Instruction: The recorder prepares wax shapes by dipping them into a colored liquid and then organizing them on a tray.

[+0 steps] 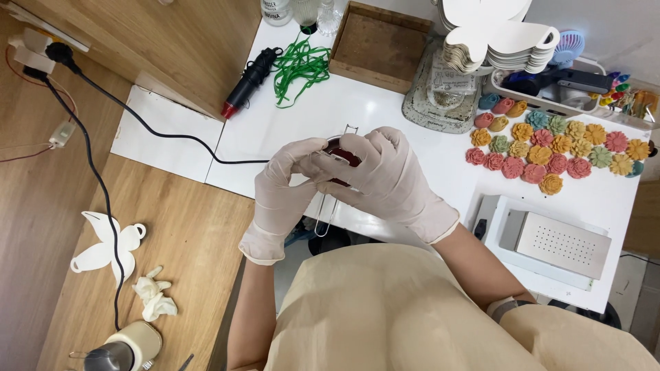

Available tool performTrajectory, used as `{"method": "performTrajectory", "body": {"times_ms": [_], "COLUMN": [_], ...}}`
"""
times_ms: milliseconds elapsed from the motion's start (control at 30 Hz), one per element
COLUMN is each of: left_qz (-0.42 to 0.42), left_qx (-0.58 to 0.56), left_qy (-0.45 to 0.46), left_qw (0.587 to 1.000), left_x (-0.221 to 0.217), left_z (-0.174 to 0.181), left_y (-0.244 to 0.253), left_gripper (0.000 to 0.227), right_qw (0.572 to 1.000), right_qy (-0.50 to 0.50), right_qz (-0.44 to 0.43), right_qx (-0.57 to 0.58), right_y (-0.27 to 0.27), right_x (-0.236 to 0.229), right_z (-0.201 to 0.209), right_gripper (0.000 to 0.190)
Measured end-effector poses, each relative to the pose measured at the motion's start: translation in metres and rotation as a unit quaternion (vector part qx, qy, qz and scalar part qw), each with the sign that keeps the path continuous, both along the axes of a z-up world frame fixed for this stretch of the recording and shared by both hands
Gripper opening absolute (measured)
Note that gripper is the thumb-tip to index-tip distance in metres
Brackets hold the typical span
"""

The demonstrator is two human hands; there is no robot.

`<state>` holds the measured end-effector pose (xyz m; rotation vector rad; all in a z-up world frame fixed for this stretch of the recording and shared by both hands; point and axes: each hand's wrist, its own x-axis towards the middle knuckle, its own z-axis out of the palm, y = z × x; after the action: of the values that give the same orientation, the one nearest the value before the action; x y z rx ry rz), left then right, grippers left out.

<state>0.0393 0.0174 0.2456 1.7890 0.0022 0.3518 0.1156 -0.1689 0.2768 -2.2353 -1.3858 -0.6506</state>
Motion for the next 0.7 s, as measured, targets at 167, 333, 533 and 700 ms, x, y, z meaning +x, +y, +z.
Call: {"method": "performTrajectory", "body": {"times_ms": [167,333,533,700], "left_qz": [-0.014,-0.040,-0.066,-0.103], "left_qx": [0.028,-0.049,0.009,0.004], "left_qy": [0.035,0.008,0.040,0.043], "left_qw": [0.999,0.998,0.997,0.994], "left_x": [0.009,0.015,0.019,0.021], "left_z": [-0.004,-0.020,0.003,0.007], "left_y": [-0.003,0.000,-0.003,-0.007], "left_gripper": [0.056,0.050,0.059,0.057], "right_qw": [1.000,0.997,0.997,0.995], "right_qy": [-0.016,0.062,0.034,0.018], "right_qz": [0.002,0.035,0.031,0.077], "right_qx": [-0.003,0.039,0.057,0.056], "right_y": [-0.010,-0.018,-0.016,-0.023], "right_x": [0.010,0.011,0.014,0.024], "right_z": [-0.005,-0.005,-0.008,0.002], "right_gripper": [0.033,0.032,0.027,0.025]}}
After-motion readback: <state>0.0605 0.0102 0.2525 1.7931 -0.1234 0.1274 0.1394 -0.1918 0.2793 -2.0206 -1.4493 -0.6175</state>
